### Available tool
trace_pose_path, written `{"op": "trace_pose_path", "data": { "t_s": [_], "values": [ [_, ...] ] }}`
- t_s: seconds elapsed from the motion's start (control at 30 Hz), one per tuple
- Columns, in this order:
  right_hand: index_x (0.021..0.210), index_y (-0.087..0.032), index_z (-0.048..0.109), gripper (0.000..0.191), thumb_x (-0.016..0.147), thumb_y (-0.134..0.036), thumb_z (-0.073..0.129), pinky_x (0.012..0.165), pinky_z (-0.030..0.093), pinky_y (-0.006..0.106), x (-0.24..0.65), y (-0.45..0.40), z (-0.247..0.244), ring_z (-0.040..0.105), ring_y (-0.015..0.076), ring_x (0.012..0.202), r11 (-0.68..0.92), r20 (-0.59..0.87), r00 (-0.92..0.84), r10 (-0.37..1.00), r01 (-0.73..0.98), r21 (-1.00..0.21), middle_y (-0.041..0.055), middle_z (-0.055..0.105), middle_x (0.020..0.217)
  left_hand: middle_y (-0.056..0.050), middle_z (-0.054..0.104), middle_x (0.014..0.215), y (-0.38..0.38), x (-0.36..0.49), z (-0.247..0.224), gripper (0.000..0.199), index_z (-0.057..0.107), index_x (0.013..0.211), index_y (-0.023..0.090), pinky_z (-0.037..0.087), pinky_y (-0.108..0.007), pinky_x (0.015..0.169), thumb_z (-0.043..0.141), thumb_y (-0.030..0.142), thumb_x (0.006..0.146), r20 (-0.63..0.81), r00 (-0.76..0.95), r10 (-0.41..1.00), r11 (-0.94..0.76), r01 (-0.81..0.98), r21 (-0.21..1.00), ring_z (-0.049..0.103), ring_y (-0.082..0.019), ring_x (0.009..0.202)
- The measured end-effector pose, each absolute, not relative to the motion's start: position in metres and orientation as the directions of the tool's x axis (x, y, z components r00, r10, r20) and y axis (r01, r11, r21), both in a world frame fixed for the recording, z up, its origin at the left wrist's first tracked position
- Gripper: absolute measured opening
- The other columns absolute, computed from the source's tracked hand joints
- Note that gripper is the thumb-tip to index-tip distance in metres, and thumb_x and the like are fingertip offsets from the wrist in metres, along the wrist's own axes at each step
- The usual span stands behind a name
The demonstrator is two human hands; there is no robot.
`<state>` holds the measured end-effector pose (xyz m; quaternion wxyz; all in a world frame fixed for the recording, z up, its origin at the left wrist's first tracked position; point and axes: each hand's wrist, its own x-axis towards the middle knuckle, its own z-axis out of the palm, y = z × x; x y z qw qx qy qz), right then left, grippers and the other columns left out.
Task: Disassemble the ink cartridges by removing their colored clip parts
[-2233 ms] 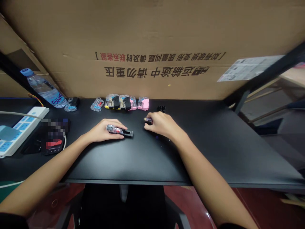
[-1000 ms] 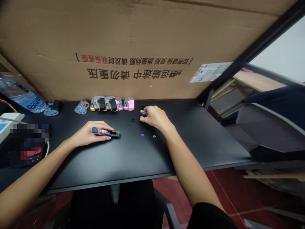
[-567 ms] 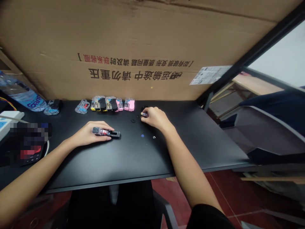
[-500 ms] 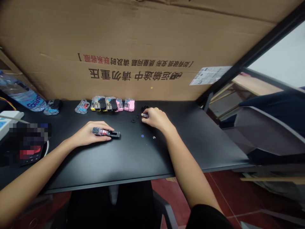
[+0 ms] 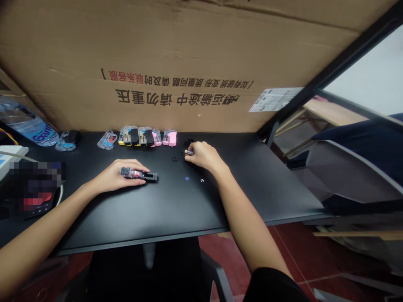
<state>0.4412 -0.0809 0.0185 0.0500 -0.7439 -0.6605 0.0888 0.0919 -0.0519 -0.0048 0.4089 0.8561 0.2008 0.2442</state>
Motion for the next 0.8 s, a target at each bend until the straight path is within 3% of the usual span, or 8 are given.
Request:
{"op": "trace_pose_path", "data": {
  "t_s": [0.43,0.67,0.8],
  "values": [
    [0.081,-0.019,0.072,0.013,0.079,-0.032,0.072,0.065,0.042,0.031,0.447,-0.076,0.008,0.064,0.0193,0.068,-0.022,-0.022,0.015,1.000,0.933,-0.359,0.0026,0.069,0.071,-0.008,0.080,0.117,-0.052,0.092,-0.003,0.032,0.081,0.123,0.022,0.058,-0.035,0.092,0.083,0.034,0.094,0.267,0.804,0.532,-0.602,0.137,0.787,0.075,-0.020,0.101],
    [0.090,-0.018,0.076,0.016,0.081,-0.030,0.073,0.070,0.047,0.031,0.442,-0.071,0.003,0.069,0.0217,0.075,0.012,0.123,0.045,0.991,0.904,-0.427,0.0059,0.077,0.081,-0.008,0.080,0.116,-0.053,0.092,-0.002,0.032,0.081,0.123,0.022,0.058,-0.034,0.093,0.084,0.032,0.093,0.276,0.800,0.532,-0.602,0.129,0.788,0.076,-0.020,0.101],
    [0.094,-0.019,0.077,0.016,0.082,-0.028,0.073,0.072,0.048,0.032,0.439,-0.068,-0.003,0.070,0.0220,0.077,0.034,0.119,0.018,0.993,0.906,-0.422,0.0068,0.079,0.085,-0.008,0.080,0.116,-0.053,0.093,-0.003,0.032,0.081,0.123,0.022,0.058,-0.034,0.093,0.084,0.032,0.093,0.276,0.802,0.531,-0.602,0.127,0.789,0.076,-0.020,0.100]
  ]
}}
